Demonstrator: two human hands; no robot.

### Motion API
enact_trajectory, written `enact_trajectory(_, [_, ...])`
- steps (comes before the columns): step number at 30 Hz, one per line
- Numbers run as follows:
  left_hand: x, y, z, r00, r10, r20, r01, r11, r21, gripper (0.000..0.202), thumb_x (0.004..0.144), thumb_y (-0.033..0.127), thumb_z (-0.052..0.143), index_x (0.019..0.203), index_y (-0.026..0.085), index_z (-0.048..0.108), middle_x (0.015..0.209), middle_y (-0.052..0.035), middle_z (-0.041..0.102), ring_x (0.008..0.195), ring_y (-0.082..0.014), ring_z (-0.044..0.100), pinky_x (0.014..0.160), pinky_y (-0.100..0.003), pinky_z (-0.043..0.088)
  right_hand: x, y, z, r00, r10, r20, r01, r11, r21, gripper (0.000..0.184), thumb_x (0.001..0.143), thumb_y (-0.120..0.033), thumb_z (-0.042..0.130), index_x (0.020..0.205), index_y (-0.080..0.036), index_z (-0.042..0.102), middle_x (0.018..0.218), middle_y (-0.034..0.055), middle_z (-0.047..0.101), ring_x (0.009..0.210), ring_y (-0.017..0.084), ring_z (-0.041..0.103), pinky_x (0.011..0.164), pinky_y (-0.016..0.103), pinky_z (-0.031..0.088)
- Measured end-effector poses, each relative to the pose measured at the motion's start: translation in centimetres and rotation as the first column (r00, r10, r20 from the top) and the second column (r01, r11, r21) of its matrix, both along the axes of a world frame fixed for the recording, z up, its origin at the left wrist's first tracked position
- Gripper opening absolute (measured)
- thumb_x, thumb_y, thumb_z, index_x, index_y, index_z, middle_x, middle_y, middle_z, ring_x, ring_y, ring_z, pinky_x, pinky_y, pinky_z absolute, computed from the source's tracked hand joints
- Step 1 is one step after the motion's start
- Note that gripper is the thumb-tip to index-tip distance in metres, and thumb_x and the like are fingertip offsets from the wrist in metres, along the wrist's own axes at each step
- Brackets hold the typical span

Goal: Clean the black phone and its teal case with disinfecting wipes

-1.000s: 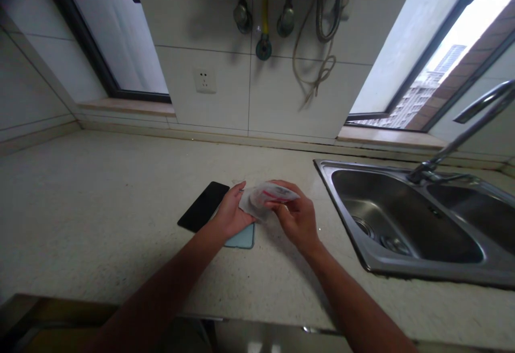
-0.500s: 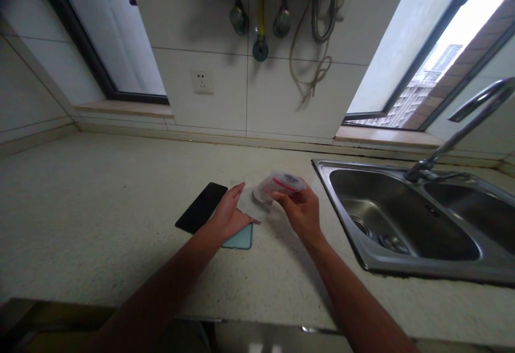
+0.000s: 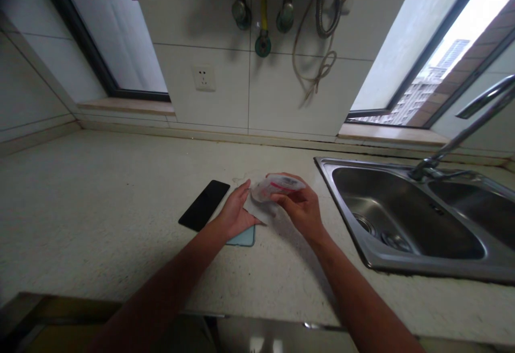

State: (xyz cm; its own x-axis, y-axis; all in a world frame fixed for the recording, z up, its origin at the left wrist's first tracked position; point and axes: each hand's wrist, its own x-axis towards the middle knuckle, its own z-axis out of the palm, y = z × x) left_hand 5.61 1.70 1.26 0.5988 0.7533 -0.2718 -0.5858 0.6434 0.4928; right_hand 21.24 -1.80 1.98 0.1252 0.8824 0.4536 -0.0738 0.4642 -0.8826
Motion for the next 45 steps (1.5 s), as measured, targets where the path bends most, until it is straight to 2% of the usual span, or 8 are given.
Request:
enact_trajectory(8, [0.1,0.6,-0.4,0.992,0.101,-0.079,-0.109,0.989,-0.103,0.034,0.097,0.029,0.045,0.117,0.009,0.063,0.101,-0.0191,0.072,0.099,-0.0287,0.068,0.088,-0.047,0.051,1.4,1.5,-0.3,0.953,-0.234,-0.191,0.235,0.972,-0.016,0.033,0.064,-0.032,0.089,0.092,-0.025,0.073,0.089,0.0004,0.077,0.084,0.021,0.073,0.085,0.042,0.060])
enact_trajectory(17, [0.0,0.9,-0.7,0.990,0.131,-0.058,-0.137,0.985,-0.102,0.024,0.089,0.024,0.053,0.104,0.010,0.065,0.097,-0.0172,0.072,0.090,-0.0258,0.070,0.083,-0.039,0.053,1.7,1.6,0.3,0.942,-0.209,-0.263,0.191,0.977,-0.091,0.034,0.060,-0.035,0.091,0.083,-0.022,0.071,0.082,0.0008,0.075,0.075,0.020,0.072,0.074,0.041,0.063])
enact_trajectory(20, [-0.3,0.9,-0.6,0.980,0.164,-0.112,-0.175,0.980,-0.099,0.015,0.086,0.024,0.055,0.091,0.013,0.064,0.083,-0.0121,0.071,0.070,-0.0207,0.068,0.066,-0.032,0.053,2.4,1.5,0.6,0.925,-0.148,-0.350,0.110,0.986,-0.125,0.027,0.070,-0.039,0.085,0.087,-0.023,0.071,0.088,0.0012,0.075,0.082,0.021,0.073,0.081,0.046,0.063])
enact_trajectory(24, [-0.5,1.0,-0.5,0.959,0.228,-0.169,-0.241,0.968,-0.062,0.009,0.081,0.024,0.062,0.079,0.018,0.056,0.063,-0.0004,0.062,0.041,-0.0101,0.048,0.040,-0.022,0.033,3.6,2.1,0.1,0.890,-0.057,-0.451,-0.043,0.977,-0.207,0.022,0.081,-0.042,0.075,0.095,-0.026,0.069,0.098,0.0011,0.075,0.100,0.024,0.071,0.091,0.050,0.061])
enact_trajectory(28, [-0.6,0.9,-0.5,0.966,0.240,-0.094,-0.241,0.970,-0.008,0.018,0.073,0.025,0.069,0.074,0.018,0.052,0.061,0.0028,0.058,0.038,-0.0059,0.040,0.037,-0.019,0.022,4.1,3.0,-1.6,0.843,-0.020,-0.538,-0.161,0.944,-0.288,0.021,0.082,-0.039,0.074,0.095,-0.024,0.068,0.099,0.0049,0.076,0.103,0.025,0.071,0.092,0.050,0.060])
enact_trajectory(33, [-0.7,0.7,-0.5,0.989,0.123,-0.086,-0.123,0.992,0.008,0.025,0.075,0.033,0.070,0.069,0.018,0.052,0.056,0.0022,0.055,0.039,-0.0072,0.041,0.037,-0.020,0.021,4.1,3.4,-2.8,0.837,0.001,-0.548,-0.207,0.926,-0.315,0.020,0.080,-0.035,0.074,0.094,-0.022,0.067,0.096,0.0067,0.076,0.099,0.026,0.073,0.091,0.049,0.061])
enact_trajectory(40, [-0.6,0.9,-1.1,0.972,0.101,-0.214,-0.092,0.994,0.052,0.025,0.074,0.036,0.075,0.073,0.016,0.061,0.052,0.0011,0.054,0.038,-0.0074,0.043,0.040,-0.020,0.027,2.7,2.7,-1.7,0.867,-0.206,-0.453,0.055,0.944,-0.324,0.029,0.075,-0.041,0.081,0.094,-0.025,0.067,0.093,0.0006,0.074,0.087,0.022,0.073,0.079,0.045,0.064])
enact_trajectory(45, [-0.5,0.8,-1.2,0.975,0.059,-0.214,-0.052,0.998,0.040,0.028,0.073,0.040,0.076,0.072,0.015,0.063,0.052,-0.0002,0.056,0.038,-0.0076,0.044,0.041,-0.020,0.029,0.7,1.8,-1.3,0.932,-0.305,-0.198,0.272,0.946,-0.175,0.034,0.071,-0.040,0.084,0.095,-0.023,0.068,0.092,0.0010,0.074,0.088,0.022,0.071,0.082,0.045,0.062])
